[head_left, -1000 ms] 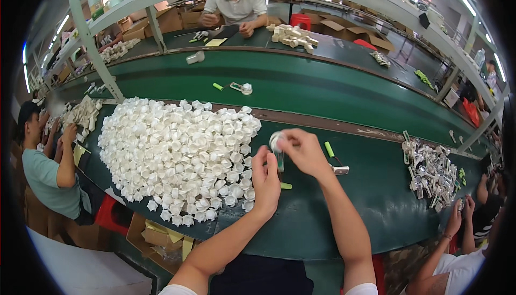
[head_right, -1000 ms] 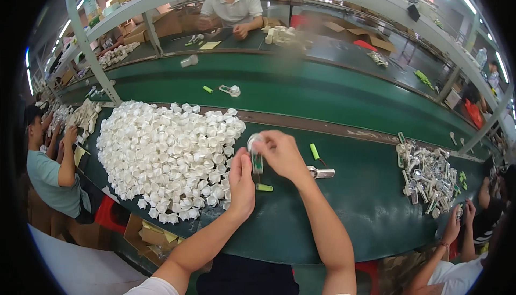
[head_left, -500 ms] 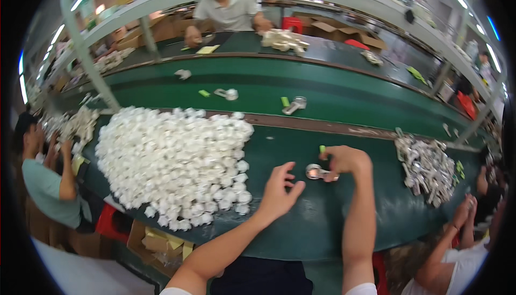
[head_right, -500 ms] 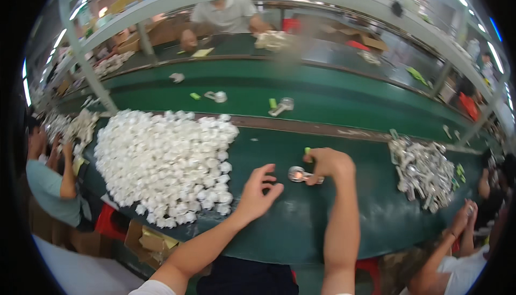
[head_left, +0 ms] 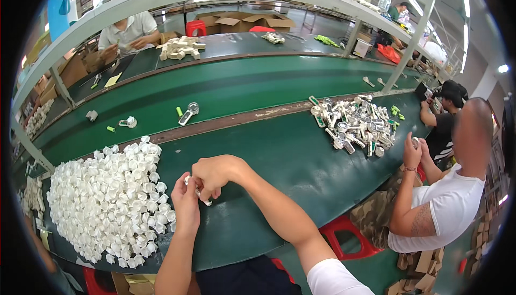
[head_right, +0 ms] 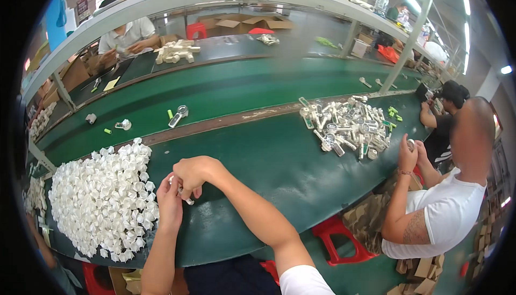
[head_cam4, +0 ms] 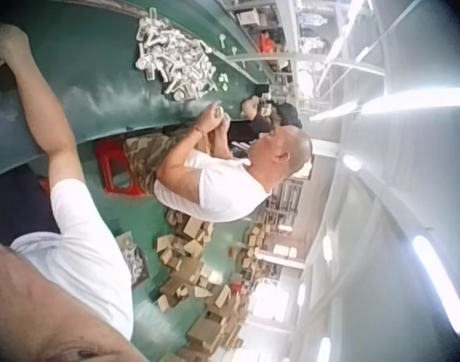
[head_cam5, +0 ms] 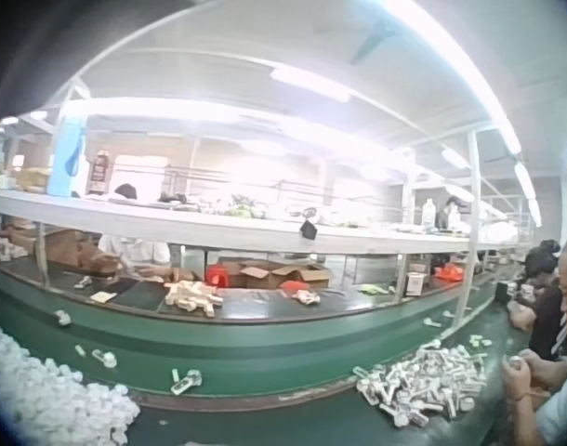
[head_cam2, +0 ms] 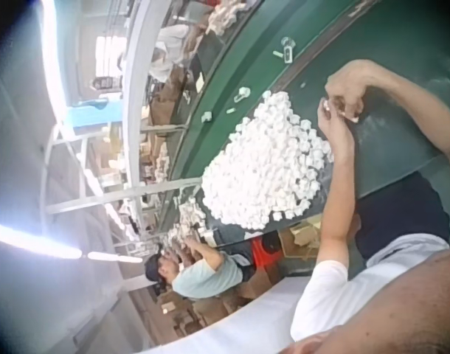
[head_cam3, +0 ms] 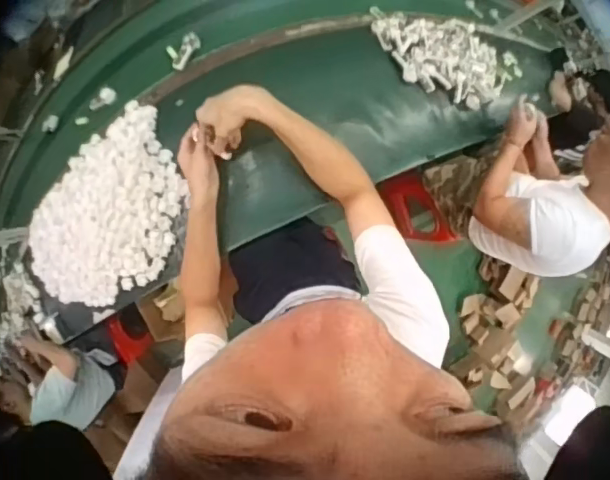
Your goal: The person assembles handheld fan components on an assembly line by fitting white plastic caps and circular motor parts onto electronic fan casings by hand.
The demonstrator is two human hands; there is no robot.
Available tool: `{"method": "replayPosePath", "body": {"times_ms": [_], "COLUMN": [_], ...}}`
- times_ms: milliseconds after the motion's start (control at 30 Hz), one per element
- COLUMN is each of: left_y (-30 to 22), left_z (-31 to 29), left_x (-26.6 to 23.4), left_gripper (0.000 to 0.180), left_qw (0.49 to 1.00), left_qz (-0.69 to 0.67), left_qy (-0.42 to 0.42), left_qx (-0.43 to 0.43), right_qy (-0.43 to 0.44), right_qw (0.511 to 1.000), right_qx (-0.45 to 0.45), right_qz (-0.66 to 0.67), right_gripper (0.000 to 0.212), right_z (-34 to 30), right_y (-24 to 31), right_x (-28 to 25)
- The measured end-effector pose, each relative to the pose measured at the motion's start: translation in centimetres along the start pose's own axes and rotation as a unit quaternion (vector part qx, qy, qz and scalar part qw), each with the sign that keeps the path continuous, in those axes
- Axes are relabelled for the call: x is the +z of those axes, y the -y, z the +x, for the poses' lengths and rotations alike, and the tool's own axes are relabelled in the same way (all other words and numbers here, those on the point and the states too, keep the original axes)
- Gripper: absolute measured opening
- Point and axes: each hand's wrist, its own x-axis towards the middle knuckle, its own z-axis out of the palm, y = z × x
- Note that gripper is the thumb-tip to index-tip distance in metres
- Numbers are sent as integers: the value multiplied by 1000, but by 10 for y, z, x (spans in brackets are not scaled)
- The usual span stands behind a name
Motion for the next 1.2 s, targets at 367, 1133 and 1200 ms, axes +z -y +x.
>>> {"method": "replayPosePath", "body": {"times_ms": [367,1133,1200], "left_y": [6,16,16], "left_z": [-19,-28,-28], "left_x": [23,25,24], "left_gripper": [25,22,23], "left_qw": [973,970,968], "left_qz": [-32,-50,-51], "left_qy": [198,180,187], "left_qx": [-113,-153,-162], "right_qy": [-377,-198,-193], "right_qw": [914,932,935], "right_qx": [-137,-299,-294], "right_qz": [-67,-43,-40], "right_gripper": [46,49,55], "right_z": [50,60,60], "right_y": [-10,9,9], "right_x": [26,67,68]}}
